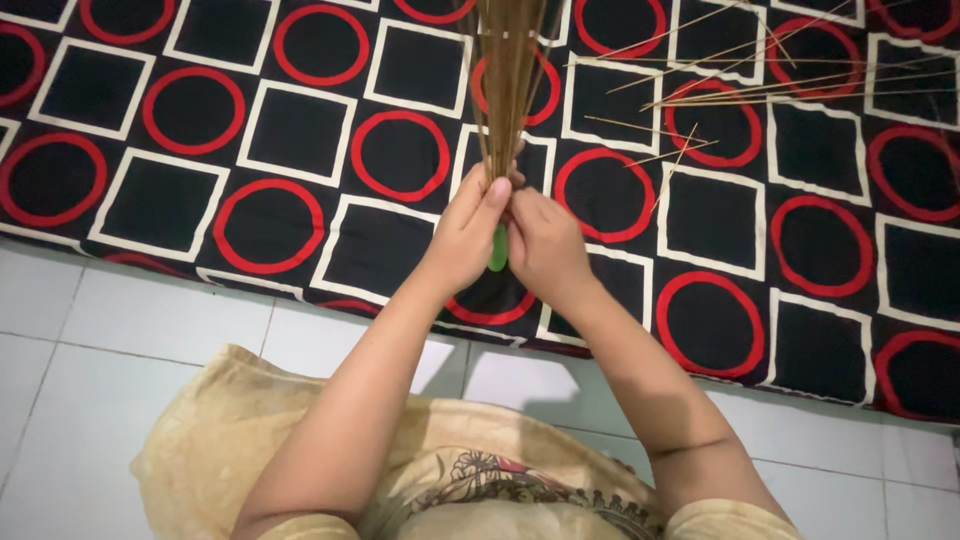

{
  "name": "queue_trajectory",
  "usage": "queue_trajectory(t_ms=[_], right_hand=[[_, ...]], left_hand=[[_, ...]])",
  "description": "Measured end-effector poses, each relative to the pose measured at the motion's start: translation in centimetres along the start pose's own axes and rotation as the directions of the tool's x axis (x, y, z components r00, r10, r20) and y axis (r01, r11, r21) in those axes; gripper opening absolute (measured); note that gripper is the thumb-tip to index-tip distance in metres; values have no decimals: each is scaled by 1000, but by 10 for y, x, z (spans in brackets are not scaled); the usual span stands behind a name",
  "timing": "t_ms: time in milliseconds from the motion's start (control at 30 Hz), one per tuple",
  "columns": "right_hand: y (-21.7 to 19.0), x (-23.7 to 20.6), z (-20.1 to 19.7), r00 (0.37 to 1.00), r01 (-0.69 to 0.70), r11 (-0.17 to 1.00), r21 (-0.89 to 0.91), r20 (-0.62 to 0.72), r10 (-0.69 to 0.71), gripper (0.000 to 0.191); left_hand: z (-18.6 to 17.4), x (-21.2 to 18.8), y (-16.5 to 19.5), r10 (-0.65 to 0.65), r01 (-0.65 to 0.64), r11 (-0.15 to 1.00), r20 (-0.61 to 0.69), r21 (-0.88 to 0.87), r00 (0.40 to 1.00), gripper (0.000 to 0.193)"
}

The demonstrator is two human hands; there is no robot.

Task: The person inserts thin wooden sticks into a green plastic broom head one by one, aligning them and pushing them into place. The person continues adding sticks until the broom head is full, then briefly sweeps the patterned mat with the assembled broom.

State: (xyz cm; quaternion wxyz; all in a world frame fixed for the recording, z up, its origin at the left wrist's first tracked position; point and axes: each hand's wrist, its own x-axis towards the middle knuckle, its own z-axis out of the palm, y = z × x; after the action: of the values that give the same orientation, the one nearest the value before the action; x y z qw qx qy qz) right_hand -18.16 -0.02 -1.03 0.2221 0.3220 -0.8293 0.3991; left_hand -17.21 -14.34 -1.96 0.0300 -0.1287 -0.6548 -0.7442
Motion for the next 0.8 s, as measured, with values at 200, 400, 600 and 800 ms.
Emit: queue_trajectory(t_ms=[200, 400, 600, 800], right_hand=[[1, -5, -4, 998, -68, 994, 82, -8, 69, 16], [22, -9, -5, 999, -41, 994, 106, 40, 37, 13], [161, -28, -64, 720, -692, 719, -64, -143, 679, 30], [294, -96, -49, 734, -675, 633, -380, -257, 629, 18]], left_hand=[[4, -2, 5, -82, 84, 988, 27, -126, 996, 43], [10, -3, 6, 55, -56, 997, 9, 62, 998, 44], [18, -5, 18, 54, -15, 956, -125, 294, 991, 33], [27, -5, 29, 46, 51, 793, -143, 607, 989, 35]])
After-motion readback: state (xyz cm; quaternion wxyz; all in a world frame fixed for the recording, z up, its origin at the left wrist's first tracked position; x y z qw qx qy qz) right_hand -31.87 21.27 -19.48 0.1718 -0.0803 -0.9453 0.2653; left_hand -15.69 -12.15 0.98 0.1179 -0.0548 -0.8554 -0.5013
